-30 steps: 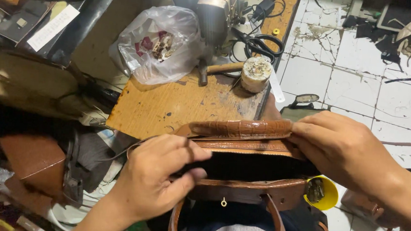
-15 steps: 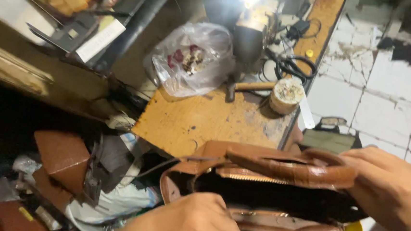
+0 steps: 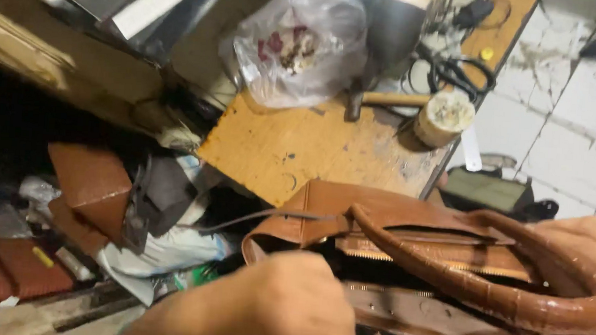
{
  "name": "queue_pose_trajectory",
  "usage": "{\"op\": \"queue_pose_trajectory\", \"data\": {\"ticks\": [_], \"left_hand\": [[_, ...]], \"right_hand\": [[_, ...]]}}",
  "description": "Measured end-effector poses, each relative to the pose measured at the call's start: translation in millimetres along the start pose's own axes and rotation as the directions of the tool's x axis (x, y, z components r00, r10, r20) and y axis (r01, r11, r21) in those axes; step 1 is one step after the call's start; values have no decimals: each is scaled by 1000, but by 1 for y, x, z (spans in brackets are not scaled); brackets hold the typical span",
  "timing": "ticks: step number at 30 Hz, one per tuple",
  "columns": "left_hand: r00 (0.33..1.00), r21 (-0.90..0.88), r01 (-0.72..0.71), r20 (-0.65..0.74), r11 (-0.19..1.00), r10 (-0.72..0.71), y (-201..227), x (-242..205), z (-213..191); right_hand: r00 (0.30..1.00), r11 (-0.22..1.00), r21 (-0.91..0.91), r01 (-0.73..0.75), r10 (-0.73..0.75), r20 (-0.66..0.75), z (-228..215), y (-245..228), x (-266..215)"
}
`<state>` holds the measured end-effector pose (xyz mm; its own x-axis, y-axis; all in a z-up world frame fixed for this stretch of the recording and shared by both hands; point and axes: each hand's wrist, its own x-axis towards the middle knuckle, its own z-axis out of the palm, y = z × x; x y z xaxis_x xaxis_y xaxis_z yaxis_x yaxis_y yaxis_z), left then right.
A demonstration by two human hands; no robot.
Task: Assemble and inspect the interior components and lining of a leather handbag
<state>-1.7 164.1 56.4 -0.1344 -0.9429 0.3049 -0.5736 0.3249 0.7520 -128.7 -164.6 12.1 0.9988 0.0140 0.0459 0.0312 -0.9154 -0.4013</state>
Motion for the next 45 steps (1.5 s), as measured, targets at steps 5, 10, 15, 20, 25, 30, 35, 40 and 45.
{"op": "queue_pose_trajectory", "data": {"ticks": [5,10,15,20,25,30,35,40,45], "left_hand": [[799,507,597,-448,621,-402,-22,-2,-9],[762,463,645,-445,607,-470,-46,-18,-1],[781,399,608,-459,686,-424,-41,-18,-5],[820,440,550,-446,710,-359,-35,-14,-7],[837,317,513,-390,798,-383,-21,-3,-8],[825,372,541,-409,754,-390,-19,15,6],[815,563,574,-462,594,-350,-31,25,14],[788,545,612,-356,573,-503,-42,13,7],[869,512,494,-290,703,-400,-44,12,-1]], "right_hand": [[987,988,122,-99,82,138,17,38,-13],[961,955,-107,276,-277,4,7,12,-8],[990,995,63,74,-81,118,1,24,-11],[993,988,94,119,-119,-5,-1,8,-13],[998,964,267,2,15,-60,3,-4,-10],[786,557,579,-596,553,277,6,-2,-6],[924,939,-114,325,-340,-172,18,16,-9],[996,919,392,50,-15,-93,6,5,2],[901,910,90,405,-380,-211,17,34,-5]]}}
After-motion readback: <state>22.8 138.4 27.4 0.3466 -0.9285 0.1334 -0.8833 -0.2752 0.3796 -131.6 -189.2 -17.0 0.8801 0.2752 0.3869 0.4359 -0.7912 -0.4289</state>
